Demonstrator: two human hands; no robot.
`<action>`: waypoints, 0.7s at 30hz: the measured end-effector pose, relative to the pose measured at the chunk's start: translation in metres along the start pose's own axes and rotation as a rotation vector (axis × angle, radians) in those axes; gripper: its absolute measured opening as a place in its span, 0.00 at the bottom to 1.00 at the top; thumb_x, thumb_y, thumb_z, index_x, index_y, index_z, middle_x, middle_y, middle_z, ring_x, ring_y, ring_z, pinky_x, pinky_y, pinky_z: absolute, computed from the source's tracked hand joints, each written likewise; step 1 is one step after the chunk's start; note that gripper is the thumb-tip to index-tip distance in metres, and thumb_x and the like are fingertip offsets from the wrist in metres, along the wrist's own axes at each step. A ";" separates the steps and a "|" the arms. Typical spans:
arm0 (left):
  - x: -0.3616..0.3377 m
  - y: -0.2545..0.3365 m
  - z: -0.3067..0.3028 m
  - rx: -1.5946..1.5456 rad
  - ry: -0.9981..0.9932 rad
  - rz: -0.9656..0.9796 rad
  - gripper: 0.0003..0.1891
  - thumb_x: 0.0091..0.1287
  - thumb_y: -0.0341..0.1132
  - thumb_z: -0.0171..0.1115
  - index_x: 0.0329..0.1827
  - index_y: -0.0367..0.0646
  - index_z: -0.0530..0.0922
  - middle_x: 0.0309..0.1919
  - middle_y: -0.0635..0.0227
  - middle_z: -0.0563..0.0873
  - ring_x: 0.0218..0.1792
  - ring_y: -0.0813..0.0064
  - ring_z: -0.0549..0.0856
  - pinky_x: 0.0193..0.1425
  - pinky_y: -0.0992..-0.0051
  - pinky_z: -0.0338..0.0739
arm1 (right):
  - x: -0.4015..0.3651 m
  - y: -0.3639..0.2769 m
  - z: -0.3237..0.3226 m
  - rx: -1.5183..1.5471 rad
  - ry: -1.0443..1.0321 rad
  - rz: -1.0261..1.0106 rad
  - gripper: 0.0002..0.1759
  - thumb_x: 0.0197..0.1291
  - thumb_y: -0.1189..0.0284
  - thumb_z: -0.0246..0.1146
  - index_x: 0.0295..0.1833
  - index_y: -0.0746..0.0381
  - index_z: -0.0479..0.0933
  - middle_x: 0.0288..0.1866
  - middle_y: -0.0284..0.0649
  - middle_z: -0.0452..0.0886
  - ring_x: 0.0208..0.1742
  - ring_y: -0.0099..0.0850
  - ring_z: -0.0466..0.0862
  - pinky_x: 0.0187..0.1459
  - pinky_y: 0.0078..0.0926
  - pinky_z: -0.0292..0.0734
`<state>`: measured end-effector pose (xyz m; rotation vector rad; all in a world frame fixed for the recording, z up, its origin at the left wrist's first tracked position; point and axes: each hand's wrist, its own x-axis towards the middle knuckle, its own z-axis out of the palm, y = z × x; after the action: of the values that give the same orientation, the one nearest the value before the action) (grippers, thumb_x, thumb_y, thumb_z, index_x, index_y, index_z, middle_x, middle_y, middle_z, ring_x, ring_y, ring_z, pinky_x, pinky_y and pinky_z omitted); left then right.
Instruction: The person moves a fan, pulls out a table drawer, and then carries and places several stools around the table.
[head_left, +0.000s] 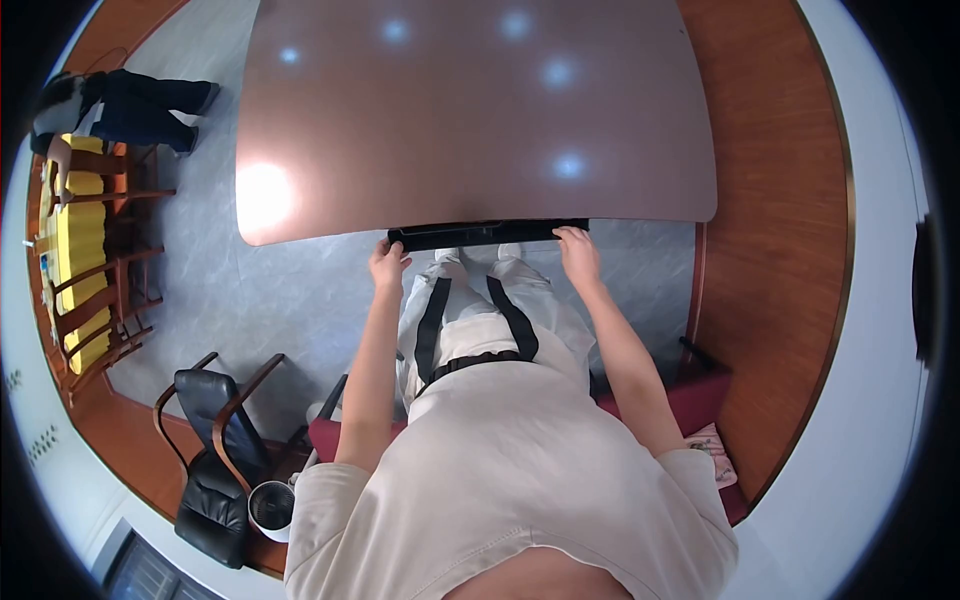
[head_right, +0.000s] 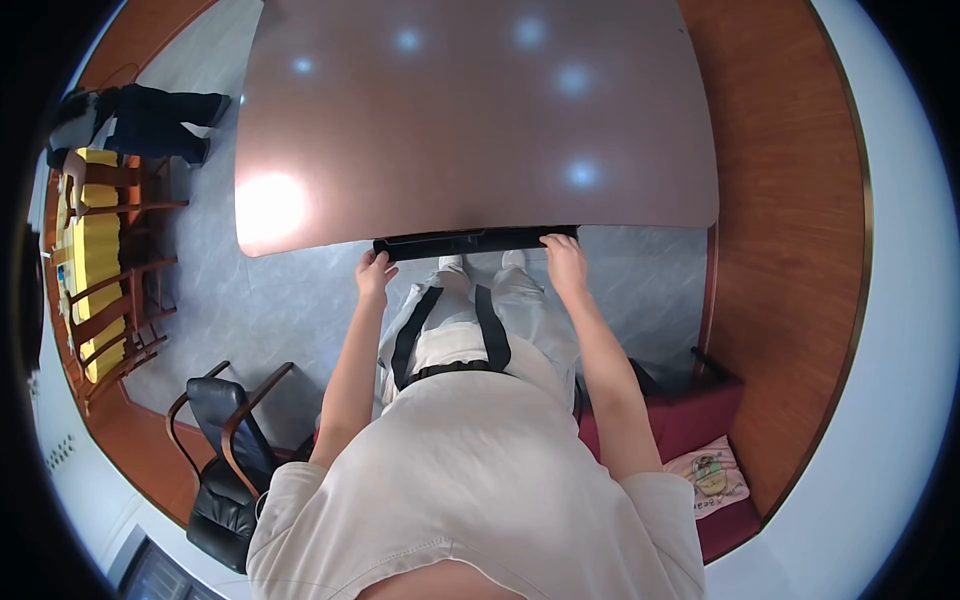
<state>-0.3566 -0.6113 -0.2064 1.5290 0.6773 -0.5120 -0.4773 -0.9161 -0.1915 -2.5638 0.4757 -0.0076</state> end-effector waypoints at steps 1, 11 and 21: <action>0.001 0.001 0.003 0.047 0.022 0.000 0.14 0.58 0.28 0.51 0.47 0.35 0.67 0.37 0.64 0.75 0.34 0.74 0.77 0.37 0.75 0.77 | 0.002 0.003 0.004 -0.016 -0.009 0.005 0.10 0.47 0.78 0.55 0.38 0.59 0.76 0.40 0.34 0.76 0.44 0.33 0.73 0.47 0.30 0.68; -0.008 -0.007 0.000 -0.152 0.118 -0.113 0.16 0.57 0.30 0.52 0.49 0.39 0.65 0.37 0.65 0.72 0.38 0.74 0.76 0.41 0.69 0.75 | -0.015 -0.011 0.006 0.069 0.149 0.038 0.14 0.47 0.76 0.56 0.43 0.62 0.73 0.48 0.46 0.71 0.49 0.41 0.70 0.51 0.34 0.64; 0.002 -0.012 0.012 -0.513 -0.073 -0.381 0.14 0.60 0.35 0.51 0.45 0.37 0.65 0.41 0.59 0.72 0.47 0.63 0.73 0.53 0.60 0.69 | -0.021 -0.002 0.016 -0.053 -0.077 0.340 0.24 0.50 0.72 0.54 0.55 0.64 0.65 0.49 0.49 0.71 0.51 0.44 0.70 0.51 0.34 0.66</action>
<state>-0.3625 -0.6226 -0.2169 0.8991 0.9655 -0.6173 -0.4951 -0.8993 -0.2025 -2.4908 0.8847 0.2257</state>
